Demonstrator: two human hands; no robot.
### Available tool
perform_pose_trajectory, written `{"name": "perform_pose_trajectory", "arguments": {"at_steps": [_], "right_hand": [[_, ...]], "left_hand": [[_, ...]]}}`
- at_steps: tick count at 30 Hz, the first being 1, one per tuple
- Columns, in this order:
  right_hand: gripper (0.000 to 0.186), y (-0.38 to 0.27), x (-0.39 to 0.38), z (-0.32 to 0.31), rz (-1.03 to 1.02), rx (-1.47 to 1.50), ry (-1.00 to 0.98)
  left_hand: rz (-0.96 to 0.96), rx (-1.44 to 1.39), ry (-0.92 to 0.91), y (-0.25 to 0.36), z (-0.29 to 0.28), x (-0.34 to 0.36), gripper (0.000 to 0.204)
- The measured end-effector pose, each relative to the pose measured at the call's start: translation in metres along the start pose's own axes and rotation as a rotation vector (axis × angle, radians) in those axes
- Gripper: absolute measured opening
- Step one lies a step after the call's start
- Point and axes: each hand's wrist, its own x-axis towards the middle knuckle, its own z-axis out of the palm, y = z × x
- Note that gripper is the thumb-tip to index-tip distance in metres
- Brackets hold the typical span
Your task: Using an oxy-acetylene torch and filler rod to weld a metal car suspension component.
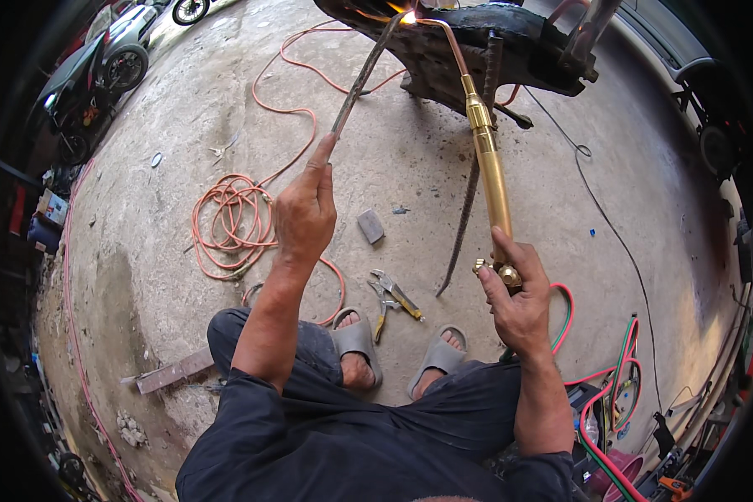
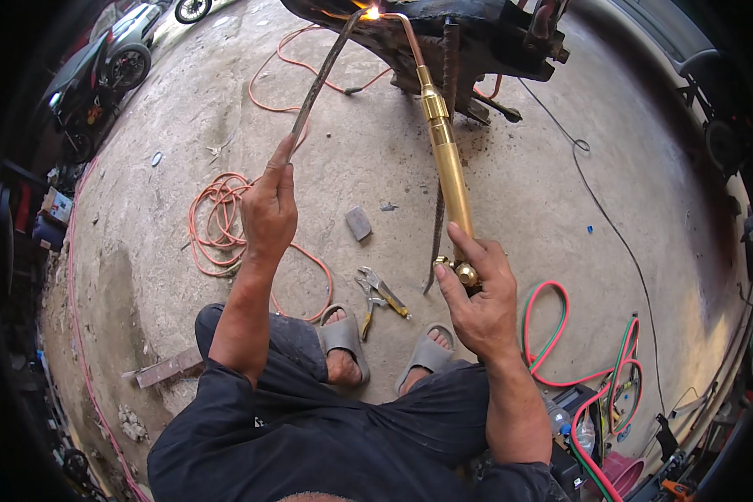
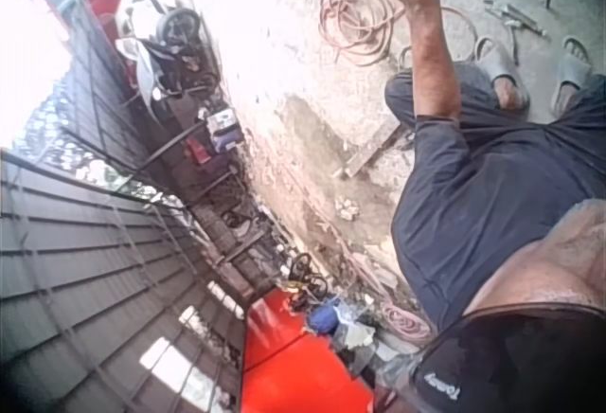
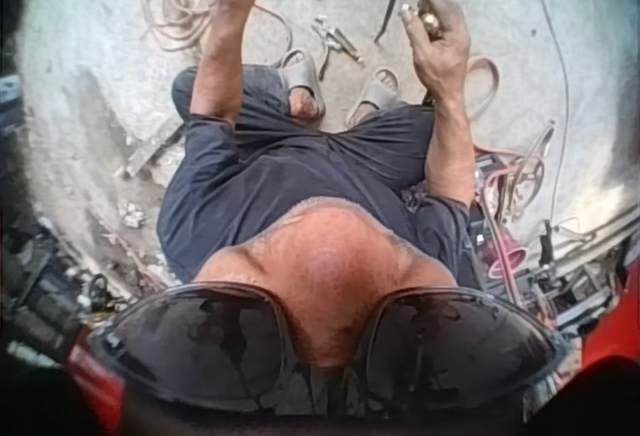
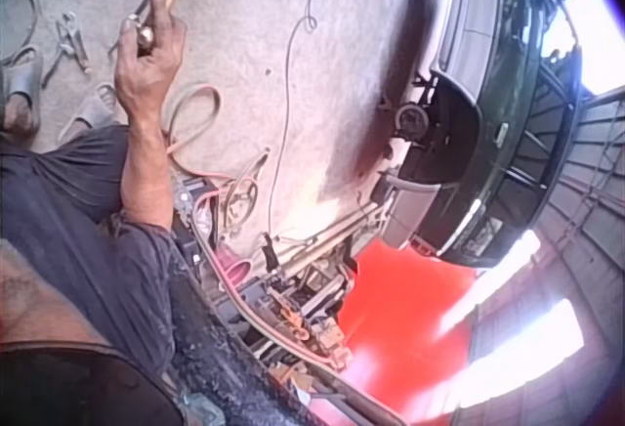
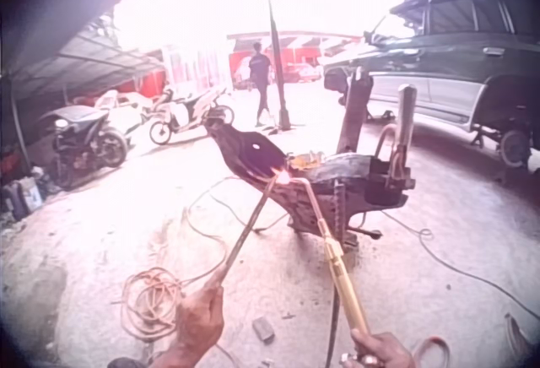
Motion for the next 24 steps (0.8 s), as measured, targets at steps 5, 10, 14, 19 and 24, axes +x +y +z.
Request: {"name": "perform_pose_trajectory", "arguments": {"at_steps": [5,10,14,19,24], "right_hand": [[0.056,-0.0016,0.0013,-0.0002,-0.033,-0.033,-0.003],[0.056,-0.0040,0.0018,-0.0011,-0.048,-0.055,-0.007],[0.055,-0.0052,0.0013,-0.0017,-0.039,-0.052,-0.013],[0.055,-0.0055,0.0015,-0.0016,-0.050,-0.085,-0.011],[0.056,-0.0055,0.0017,-0.0006,-0.051,-0.072,-0.006]], "left_hand": [[-0.009,-0.003,-0.014,-0.0005,-0.0005,-0.0002,0.048],[-0.022,-0.021,-0.012,-0.0016,0.0001,0.0005,0.048],[-0.044,-0.013,-0.027,-0.0013,-0.0004,0.0007,0.047],[-0.060,-0.005,-0.044,-0.0008,-0.0009,0.0005,0.047],[-0.012,-0.055,-0.016,-0.0015,0.0026,0.0019,0.046]]}}
